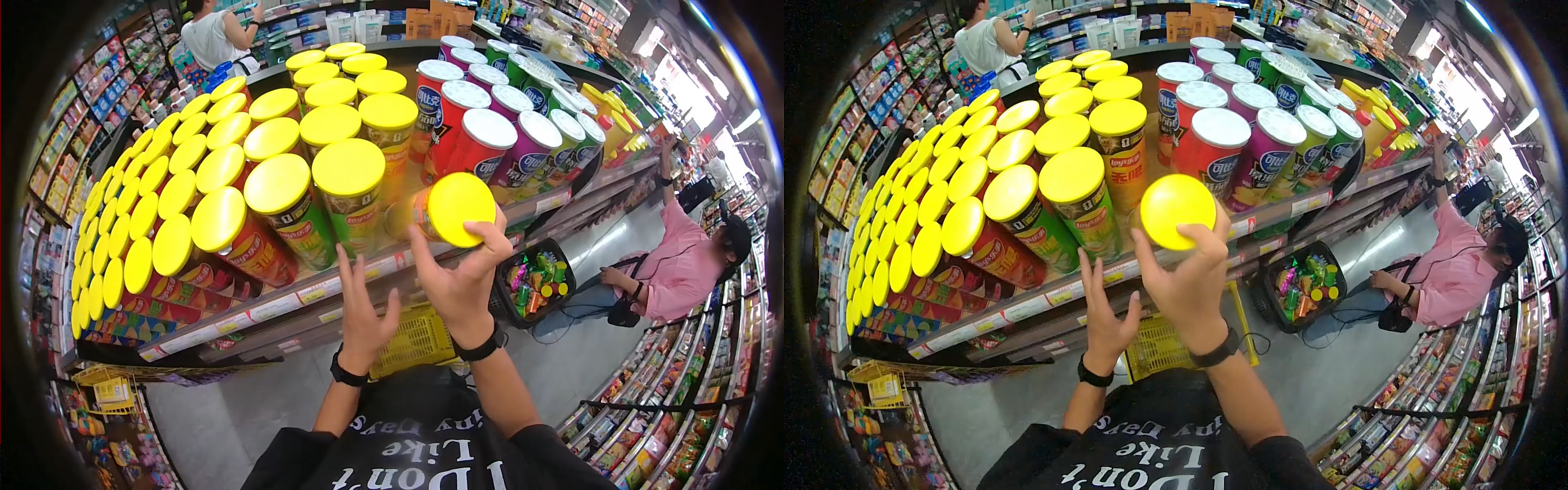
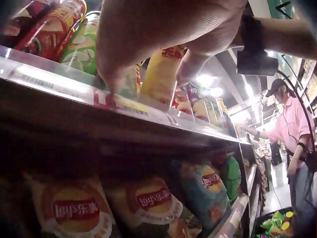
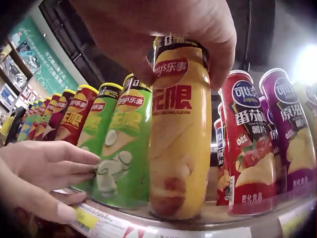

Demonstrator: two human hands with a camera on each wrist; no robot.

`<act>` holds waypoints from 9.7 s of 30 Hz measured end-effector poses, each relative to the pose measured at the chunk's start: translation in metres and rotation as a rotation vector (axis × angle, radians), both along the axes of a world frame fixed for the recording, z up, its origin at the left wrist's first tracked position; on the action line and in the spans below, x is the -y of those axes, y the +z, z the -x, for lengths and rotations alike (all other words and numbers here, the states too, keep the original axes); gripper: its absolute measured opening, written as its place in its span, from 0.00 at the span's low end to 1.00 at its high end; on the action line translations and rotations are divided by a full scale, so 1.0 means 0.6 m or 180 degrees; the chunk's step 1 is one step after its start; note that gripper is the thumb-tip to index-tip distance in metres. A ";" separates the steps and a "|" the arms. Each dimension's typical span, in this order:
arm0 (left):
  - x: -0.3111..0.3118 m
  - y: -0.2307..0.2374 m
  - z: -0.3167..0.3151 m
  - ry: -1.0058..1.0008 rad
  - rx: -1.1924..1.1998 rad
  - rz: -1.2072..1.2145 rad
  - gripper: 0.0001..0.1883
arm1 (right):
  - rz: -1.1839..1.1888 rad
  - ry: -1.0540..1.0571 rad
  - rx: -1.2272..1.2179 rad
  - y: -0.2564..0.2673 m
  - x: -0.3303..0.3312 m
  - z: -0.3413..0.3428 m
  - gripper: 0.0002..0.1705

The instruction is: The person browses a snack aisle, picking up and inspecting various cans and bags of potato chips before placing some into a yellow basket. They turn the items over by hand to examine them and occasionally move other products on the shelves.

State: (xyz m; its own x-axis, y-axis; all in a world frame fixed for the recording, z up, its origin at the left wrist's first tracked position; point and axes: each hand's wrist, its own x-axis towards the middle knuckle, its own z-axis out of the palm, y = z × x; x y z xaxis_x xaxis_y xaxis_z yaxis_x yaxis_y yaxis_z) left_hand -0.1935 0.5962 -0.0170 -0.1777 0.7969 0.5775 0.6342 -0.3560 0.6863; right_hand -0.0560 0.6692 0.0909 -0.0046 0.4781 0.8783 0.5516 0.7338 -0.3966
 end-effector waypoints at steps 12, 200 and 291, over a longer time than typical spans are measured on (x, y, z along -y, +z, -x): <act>0.005 0.038 -0.174 -0.0922 0.0719 0.0380 0.44 | 0.0487 0.1359 -0.0246 0.035 0.069 -0.187 0.60; -0.031 0.137 -0.001 0.1318 0.0862 -0.1428 0.43 | 0.3201 0.2840 -0.0234 -0.102 0.124 -0.235 0.12; 0.039 0.042 -0.241 -0.2301 0.3150 0.1827 0.51 | 0.2615 0.2216 -0.1449 -0.016 0.087 -0.257 0.54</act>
State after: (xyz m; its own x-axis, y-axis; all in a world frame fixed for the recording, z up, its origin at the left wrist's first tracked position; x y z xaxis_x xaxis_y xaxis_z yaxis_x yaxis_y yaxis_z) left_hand -0.0491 0.5729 0.0084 0.2364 0.9716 0.0094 -0.4140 0.0919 0.9056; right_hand 0.0979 0.6171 0.0815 -0.2540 0.9214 0.2941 -0.1840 0.2524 -0.9500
